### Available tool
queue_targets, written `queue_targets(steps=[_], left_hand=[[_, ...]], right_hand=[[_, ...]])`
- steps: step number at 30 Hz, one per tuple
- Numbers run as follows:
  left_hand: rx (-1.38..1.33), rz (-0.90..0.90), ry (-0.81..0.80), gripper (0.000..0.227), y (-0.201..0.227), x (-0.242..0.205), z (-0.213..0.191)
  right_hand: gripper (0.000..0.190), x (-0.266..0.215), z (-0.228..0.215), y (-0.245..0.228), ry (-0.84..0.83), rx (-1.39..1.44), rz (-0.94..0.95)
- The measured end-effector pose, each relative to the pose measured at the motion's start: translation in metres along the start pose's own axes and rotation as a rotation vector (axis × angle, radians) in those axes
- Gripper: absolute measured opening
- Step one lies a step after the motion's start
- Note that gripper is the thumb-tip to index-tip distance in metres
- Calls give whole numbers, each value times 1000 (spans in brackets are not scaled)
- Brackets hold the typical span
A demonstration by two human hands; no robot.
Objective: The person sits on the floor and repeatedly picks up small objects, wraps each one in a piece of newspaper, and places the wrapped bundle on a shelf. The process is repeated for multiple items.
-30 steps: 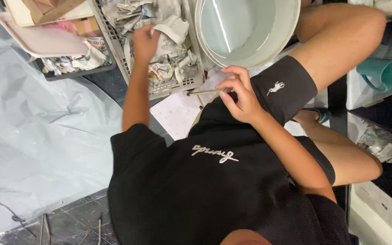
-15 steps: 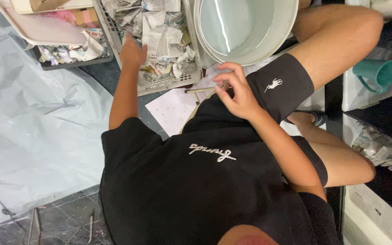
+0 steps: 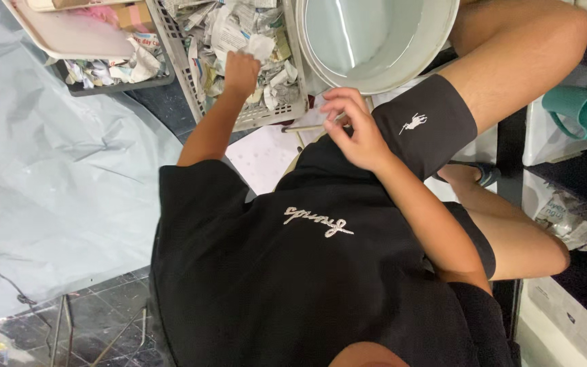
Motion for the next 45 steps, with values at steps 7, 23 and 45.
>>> queue_targets(steps=[7,23,45], left_hand=[[-480,41,150,22,-9,-69,-94],[-1562,868,307,12,114,-120,-392],[-1155,1114,376,24,423,-85,-418]], right_hand=[[20,2,-7,12,44,51,62],[67,-59,-66,-39,300,-327,-264],[54,-252,-8,86,863,-395,33]])
Point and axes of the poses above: each hand's wrist, its own x-axis towards the middle knuckle, its own z-axis out of the palm, y = z × x, the point moved 2 cm from there along x, towards the middle knuckle, and after that the axes turned 6 degrees about -y, right-handed, at the moved point
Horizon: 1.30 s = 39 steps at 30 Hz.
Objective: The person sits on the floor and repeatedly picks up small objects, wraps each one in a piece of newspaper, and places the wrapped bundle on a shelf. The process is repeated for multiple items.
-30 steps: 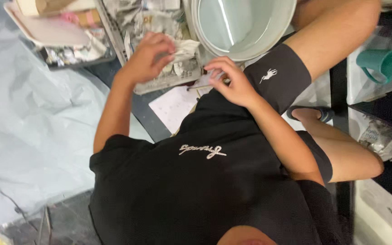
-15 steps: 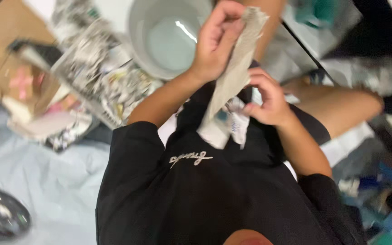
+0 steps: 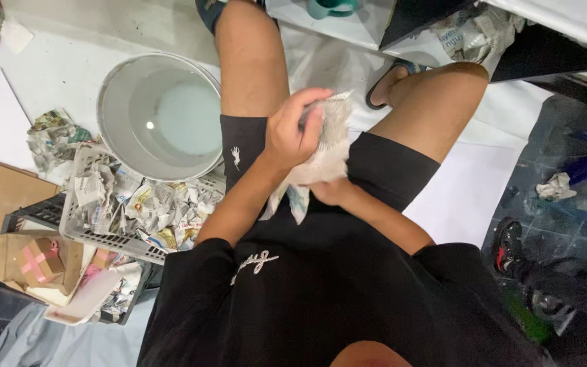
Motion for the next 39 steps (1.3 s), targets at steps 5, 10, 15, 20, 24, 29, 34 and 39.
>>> queue_targets(steps=[5,10,15,20,24,29,34,39], left_hand=[[222,60,128,26,8,-3,-11],[14,-54,-199,58,48,-28,-35],[111,104,-107,35,61,-64,-54],[-4,-372,32,32,-2,-105,-110],[-62,-322,115,26,-33,-124,-157],[180,-677,86,25,-46,-133,-185],[722,-161,185,52,-21,-136,-157],[606,60,-265,45,-10,-118,-100]], right_hand=[[39,14,-18,3,278,568,148],[23,29,-39,-24,523,414,34],[20,21,-33,-42,441,538,193],[21,28,-33,-44,537,516,68],[27,39,-28,-35,414,490,-26],[23,44,-1,-10,350,602,261],[27,33,7,1,291,454,361],[24,31,5,-7,280,304,333]])
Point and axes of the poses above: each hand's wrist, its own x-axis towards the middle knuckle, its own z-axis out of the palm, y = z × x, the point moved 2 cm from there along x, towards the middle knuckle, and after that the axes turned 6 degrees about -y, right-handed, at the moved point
